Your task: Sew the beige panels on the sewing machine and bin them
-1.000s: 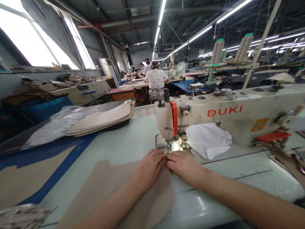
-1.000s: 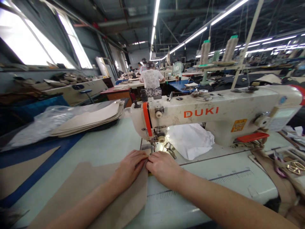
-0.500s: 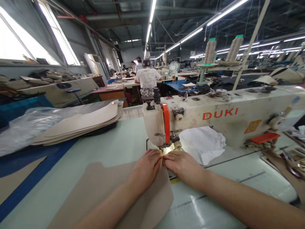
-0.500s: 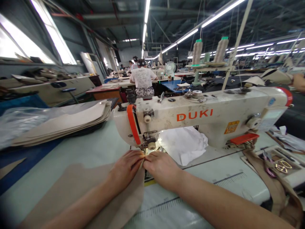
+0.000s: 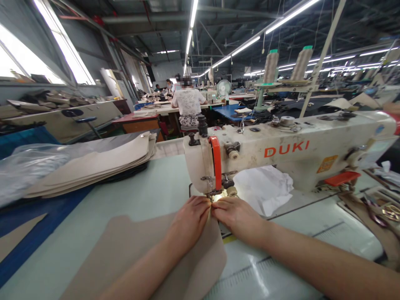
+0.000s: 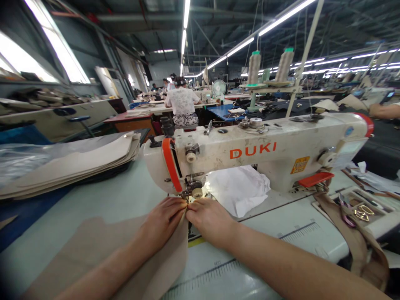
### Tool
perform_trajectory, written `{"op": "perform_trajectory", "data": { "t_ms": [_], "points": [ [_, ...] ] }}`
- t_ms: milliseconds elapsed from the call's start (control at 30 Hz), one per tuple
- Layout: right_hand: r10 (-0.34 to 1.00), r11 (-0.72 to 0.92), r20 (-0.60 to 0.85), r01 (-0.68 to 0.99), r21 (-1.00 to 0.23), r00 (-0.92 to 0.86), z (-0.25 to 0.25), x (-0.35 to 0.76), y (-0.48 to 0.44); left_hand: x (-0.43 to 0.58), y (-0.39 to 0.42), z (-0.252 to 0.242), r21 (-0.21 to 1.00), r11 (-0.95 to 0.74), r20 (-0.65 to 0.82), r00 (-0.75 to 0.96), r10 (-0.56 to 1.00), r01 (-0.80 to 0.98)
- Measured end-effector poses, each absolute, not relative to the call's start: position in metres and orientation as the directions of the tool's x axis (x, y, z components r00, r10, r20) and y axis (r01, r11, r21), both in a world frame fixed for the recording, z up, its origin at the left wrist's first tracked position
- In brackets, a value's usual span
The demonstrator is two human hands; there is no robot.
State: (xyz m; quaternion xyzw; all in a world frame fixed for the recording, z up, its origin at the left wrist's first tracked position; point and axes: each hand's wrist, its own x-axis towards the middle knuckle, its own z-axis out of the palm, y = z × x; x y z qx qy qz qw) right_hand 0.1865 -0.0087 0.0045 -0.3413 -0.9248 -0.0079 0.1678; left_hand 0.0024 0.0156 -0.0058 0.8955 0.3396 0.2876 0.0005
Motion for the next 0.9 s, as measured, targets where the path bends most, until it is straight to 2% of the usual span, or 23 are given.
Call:
{"op": "perform_trajectory", "data": {
  "t_ms": [333, 700, 900],
  "points": [
    [0.641, 0.755, 0.316, 0.649, -0.096, -0.699, 0.005, 0.186, -0.011, 0.001, 0.015, -0.007, 0.175, -0.768, 0.534, 0.596, 0.6, 0.616],
    [0.624, 0.763, 0.304, 0.646, -0.038, -0.719, 0.007, 0.187, -0.021, 0.0, 0.009, -0.006, 0.211, -0.748, 0.522, 0.575, 0.63, 0.629],
    [0.58, 0.801, 0.305, 0.597, -0.044, -0.756, 0.007, 0.188, -0.021, 0.0, 0.002, -0.002, 0.149, -0.727, 0.495, 0.586, 0.642, 0.67]
  ]
}}
